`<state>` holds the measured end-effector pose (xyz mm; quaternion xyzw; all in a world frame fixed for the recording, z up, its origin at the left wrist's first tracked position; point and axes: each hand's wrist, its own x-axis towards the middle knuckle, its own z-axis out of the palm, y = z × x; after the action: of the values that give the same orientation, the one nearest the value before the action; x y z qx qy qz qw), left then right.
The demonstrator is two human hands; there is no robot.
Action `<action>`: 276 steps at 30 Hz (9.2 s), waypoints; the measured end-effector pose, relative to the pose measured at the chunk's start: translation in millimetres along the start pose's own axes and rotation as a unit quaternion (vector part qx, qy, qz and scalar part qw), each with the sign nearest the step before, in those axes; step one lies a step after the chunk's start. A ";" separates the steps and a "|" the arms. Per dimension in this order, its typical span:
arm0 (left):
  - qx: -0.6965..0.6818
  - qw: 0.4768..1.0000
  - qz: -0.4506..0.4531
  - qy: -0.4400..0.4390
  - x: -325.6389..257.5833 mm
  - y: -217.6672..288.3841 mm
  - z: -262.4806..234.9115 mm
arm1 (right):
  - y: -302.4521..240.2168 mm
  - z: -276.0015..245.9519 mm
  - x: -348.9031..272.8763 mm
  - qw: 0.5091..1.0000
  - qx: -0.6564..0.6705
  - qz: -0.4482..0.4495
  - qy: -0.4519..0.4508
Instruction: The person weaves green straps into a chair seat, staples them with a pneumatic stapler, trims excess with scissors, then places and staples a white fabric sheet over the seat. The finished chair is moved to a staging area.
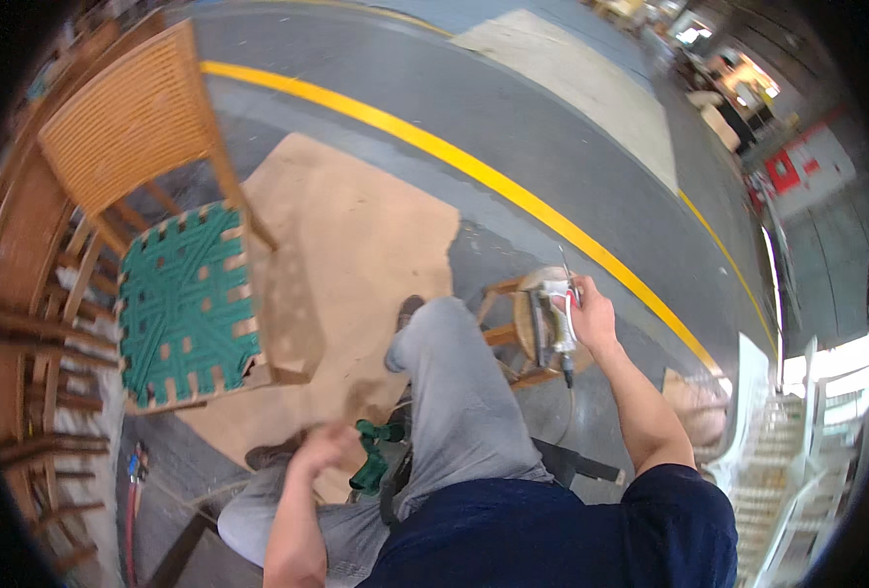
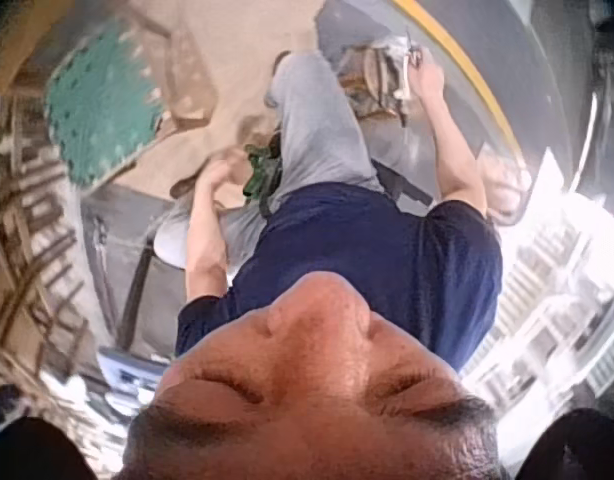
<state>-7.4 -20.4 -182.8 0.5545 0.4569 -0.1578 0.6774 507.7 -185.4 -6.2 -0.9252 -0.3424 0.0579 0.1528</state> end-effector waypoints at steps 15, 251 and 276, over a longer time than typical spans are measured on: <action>-0.698 0.604 0.167 0.347 -15.7 9.5 -146.6 | 141.8 51.1 -60.8 0.996 -0.088 0.003 -0.014; -0.380 0.585 -0.069 0.713 -347.6 -233.2 232.6 | -341.3 228.1 -513.0 0.203 0.058 -0.751 -0.625; -0.282 0.725 -0.317 0.542 -255.7 -335.1 339.1 | -436.4 106.5 -157.8 0.509 0.607 -0.069 -0.606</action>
<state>-234.5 -511.2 -194.2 0.1514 0.9189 0.1003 0.3501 96.6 51.4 34.1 -0.3192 -0.2956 0.7877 0.4362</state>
